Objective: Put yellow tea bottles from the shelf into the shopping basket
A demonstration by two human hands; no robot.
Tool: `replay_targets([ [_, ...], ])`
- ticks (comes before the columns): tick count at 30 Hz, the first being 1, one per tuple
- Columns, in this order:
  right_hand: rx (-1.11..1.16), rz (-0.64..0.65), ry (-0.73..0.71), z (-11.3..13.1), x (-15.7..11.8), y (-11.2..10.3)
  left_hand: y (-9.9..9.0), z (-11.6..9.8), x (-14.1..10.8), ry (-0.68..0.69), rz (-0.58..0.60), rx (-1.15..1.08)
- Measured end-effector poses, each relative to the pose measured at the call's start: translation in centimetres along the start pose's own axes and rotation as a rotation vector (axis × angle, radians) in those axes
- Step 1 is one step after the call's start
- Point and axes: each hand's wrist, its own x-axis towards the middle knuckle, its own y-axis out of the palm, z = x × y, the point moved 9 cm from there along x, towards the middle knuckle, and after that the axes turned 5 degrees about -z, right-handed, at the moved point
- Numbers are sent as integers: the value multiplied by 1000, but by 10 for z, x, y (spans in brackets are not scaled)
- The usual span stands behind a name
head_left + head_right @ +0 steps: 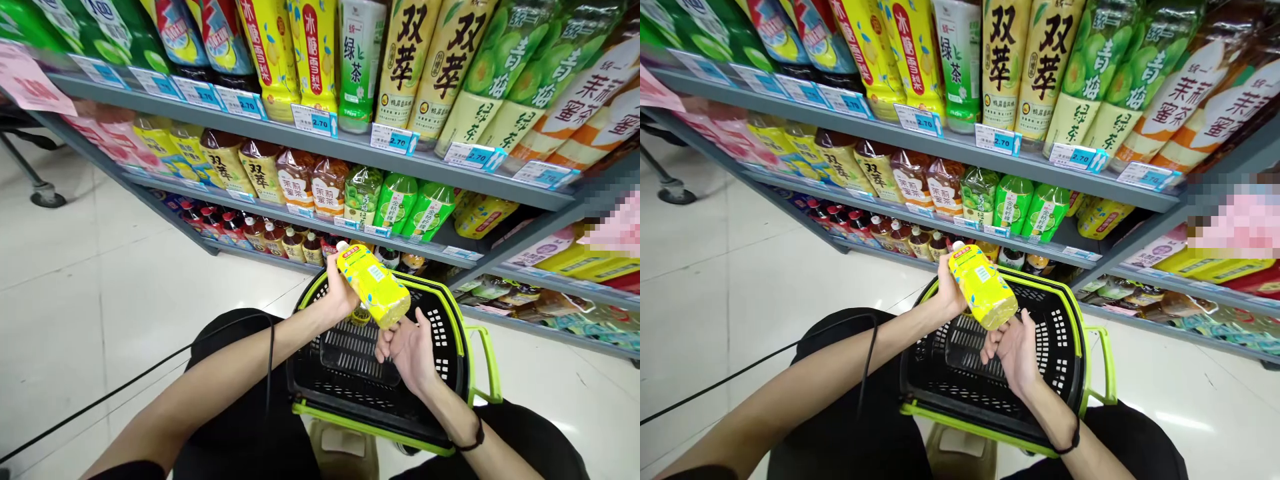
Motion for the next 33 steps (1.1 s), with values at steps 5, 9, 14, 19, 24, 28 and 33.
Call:
replay_targets([
  [5,80,107,182,-20,-9,26,19,16,-20,-183,102,-56],
  [9,-8,-7,82,-5,-13,20,27,13,-25,-208,174,35],
  [14,-230,-272,-165,41,-2,-23,13,-4,-17,-116,19,113],
  [19,-518,-348,-457,83,-6,-43,24,-7,-19,-104,116,196],
  [24,-1062,-339,-710,93,-30,-17,21,0,-14,-105,95,297],
  [28,-1447,-326,-1058,95,-52,15,11,8,-7,-108,65,315],
  [33,-1238,-213,-981,89,-46,11,8,10,-10,-102,104,274],
])
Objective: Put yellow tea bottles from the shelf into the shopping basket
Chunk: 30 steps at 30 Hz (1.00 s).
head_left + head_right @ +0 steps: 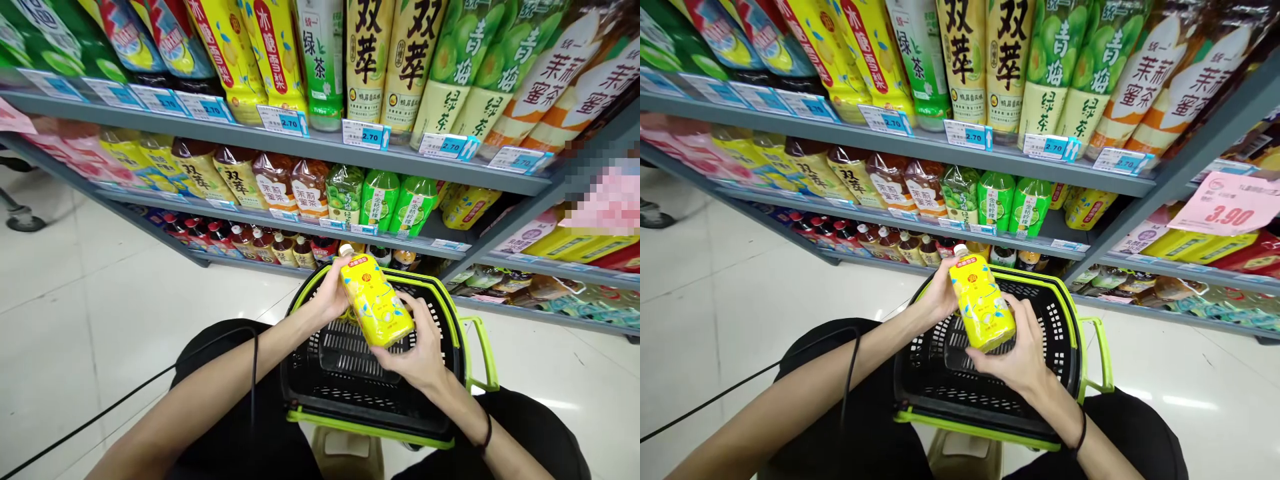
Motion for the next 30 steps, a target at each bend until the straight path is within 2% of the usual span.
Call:
replay_targets([
  [2,356,33,333,-23,-4,11,1,-3,-1,11,12,-28],
  [4,751,179,720,-35,-18,40,4,-5,1,16,37,-57],
  [5,913,282,885,-32,-27,55,6,-7,2,19,53,-63],
  [7,1108,444,1081,-22,-38,73,8,-10,5,35,64,-58],
  [8,1145,454,1114,-21,-39,75,8,-11,7,43,57,-47],
  [11,1068,291,1045,-37,-31,64,2,-16,10,61,16,23],
  [15,784,119,758,-59,-14,35,-2,-22,11,63,40,145],
  [18,374,80,450,-61,-1,11,3,-24,12,50,118,224],
  [21,-26,116,176,-51,5,3,7,-26,12,66,158,303],
  [23,-102,138,123,-50,4,4,8,-28,10,84,153,341],
  [30,-153,202,128,-58,0,13,-1,-27,11,71,117,289],
])
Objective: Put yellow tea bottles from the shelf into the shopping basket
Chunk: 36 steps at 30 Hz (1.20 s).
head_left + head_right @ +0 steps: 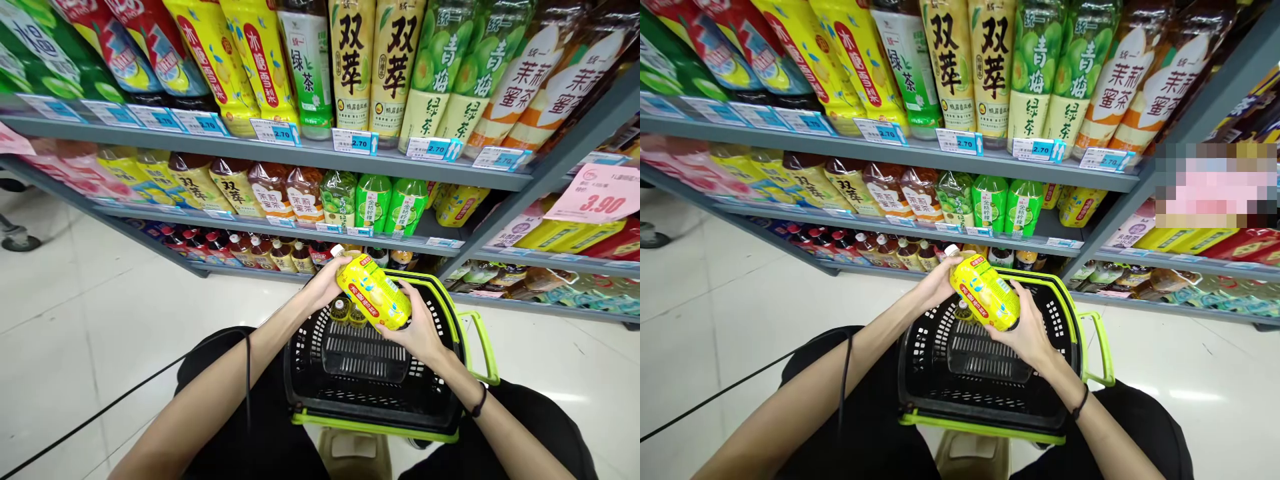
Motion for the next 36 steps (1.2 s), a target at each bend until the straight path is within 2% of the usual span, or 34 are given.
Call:
replay_targets([
  [4,-14,71,9,-10,6,1,2,-9,1,54,52,59],
  [6,-23,121,38,-17,13,-1,8,-14,0,50,84,190],
  [9,-152,324,159,-41,21,0,20,-16,-1,42,101,580],
  [12,-282,547,234,-66,21,-2,33,-4,3,104,45,864],
  [14,-349,595,273,-80,22,-10,38,20,9,123,-20,960],
  [15,-402,604,304,-87,21,-15,38,38,13,97,-38,1019],
  [18,-577,621,404,-100,16,-33,30,107,28,-83,-44,1247],
  [20,-644,659,450,-101,10,-41,23,144,39,-147,-50,1346],
  [23,-667,716,468,-95,1,-50,10,184,54,-186,-85,1499],
  [26,-659,717,446,-86,-3,-58,-4,207,67,-212,-116,1667],
  [30,-663,697,456,-80,-6,-69,-16,221,82,-242,-137,1864],
  [33,-672,683,474,-77,-6,-75,-17,226,94,-248,-145,1962],
  [36,-664,672,468,-73,-5,-76,-10,235,106,-230,-103,2007],
])
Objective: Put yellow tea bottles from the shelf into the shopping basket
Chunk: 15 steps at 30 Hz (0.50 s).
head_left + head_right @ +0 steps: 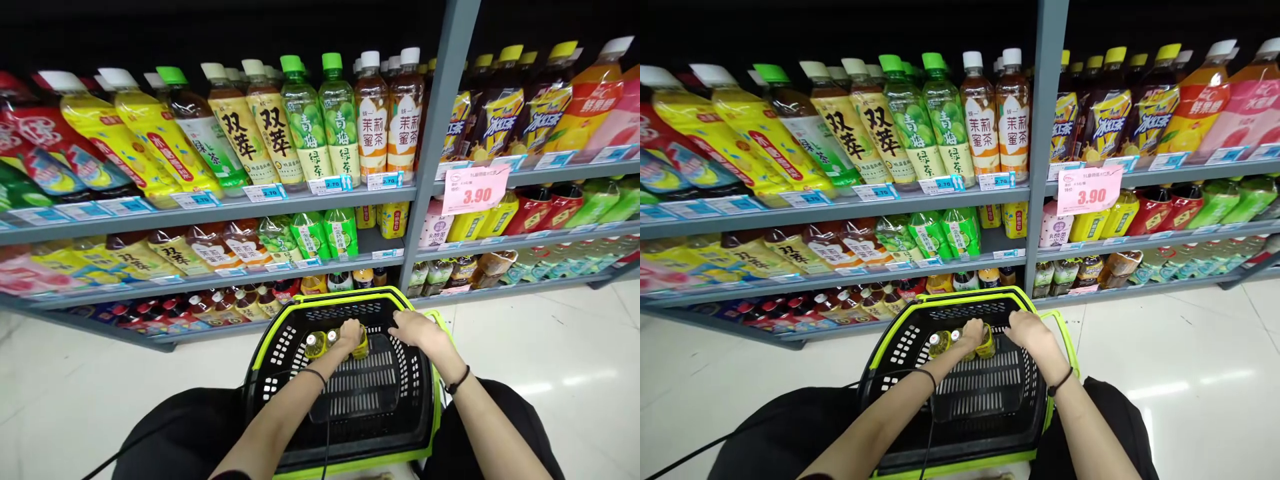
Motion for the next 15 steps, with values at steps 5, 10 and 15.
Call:
replay_targets([
  [5,29,-22,-30,4,4,1,0,-15,8,77,29,-5],
  [10,119,-123,-144,6,3,-20,-13,-11,-5,136,79,-119],
  [15,583,-913,-457,-13,-108,-139,-60,34,-28,179,248,-413],
])
